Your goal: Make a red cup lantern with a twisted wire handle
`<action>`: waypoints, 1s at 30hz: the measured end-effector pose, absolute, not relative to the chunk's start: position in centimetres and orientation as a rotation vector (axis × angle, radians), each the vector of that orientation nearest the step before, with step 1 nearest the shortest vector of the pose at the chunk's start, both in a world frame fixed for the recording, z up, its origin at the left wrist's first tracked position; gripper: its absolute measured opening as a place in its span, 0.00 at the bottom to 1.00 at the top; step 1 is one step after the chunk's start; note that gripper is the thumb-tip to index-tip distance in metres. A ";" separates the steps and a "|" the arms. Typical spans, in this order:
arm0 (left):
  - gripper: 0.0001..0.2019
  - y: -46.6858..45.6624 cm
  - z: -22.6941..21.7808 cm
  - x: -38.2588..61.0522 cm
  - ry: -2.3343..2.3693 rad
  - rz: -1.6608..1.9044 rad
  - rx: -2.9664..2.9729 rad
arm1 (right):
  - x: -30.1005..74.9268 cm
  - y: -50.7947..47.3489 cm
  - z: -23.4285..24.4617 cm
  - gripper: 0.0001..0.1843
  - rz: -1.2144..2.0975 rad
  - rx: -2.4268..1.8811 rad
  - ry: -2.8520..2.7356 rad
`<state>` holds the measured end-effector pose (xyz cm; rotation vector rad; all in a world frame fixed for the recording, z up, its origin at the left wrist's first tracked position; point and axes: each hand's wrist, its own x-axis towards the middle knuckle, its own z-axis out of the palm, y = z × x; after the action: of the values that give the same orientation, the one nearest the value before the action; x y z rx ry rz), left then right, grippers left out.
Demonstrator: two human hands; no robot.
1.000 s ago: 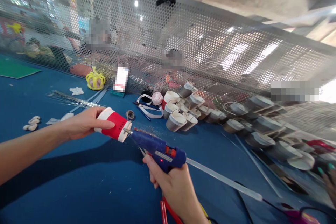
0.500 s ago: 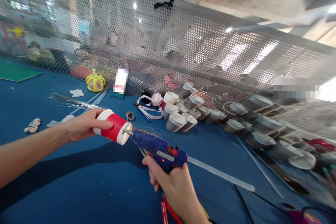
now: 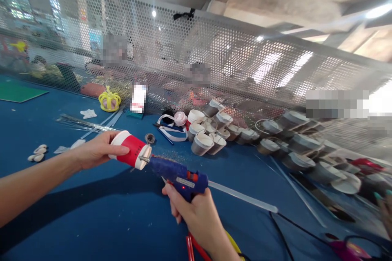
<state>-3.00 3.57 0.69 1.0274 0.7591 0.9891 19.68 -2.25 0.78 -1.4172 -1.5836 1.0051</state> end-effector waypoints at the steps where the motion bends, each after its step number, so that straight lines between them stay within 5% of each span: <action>1: 0.12 3.6 0.6 -3.0 0.751 1.005 1.025 | 19.7 -2.2 0.7 0.17 1.014 -1.432 -1.605; 17: 0.11 2.8 -0.6 -1.8 0.783 1.006 1.277 | 20.2 -0.1 0.1 0.10 1.593 -0.903 -0.918; 30: 0.16 1.3 -2.5 -0.5 0.777 0.724 1.469 | 19.6 -0.1 -1.8 0.07 1.508 -0.903 -1.099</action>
<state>-0.47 1.29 -2.45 1.4689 0.7769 0.7236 19.59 -0.09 -1.82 -0.9027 -1.0986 1.5080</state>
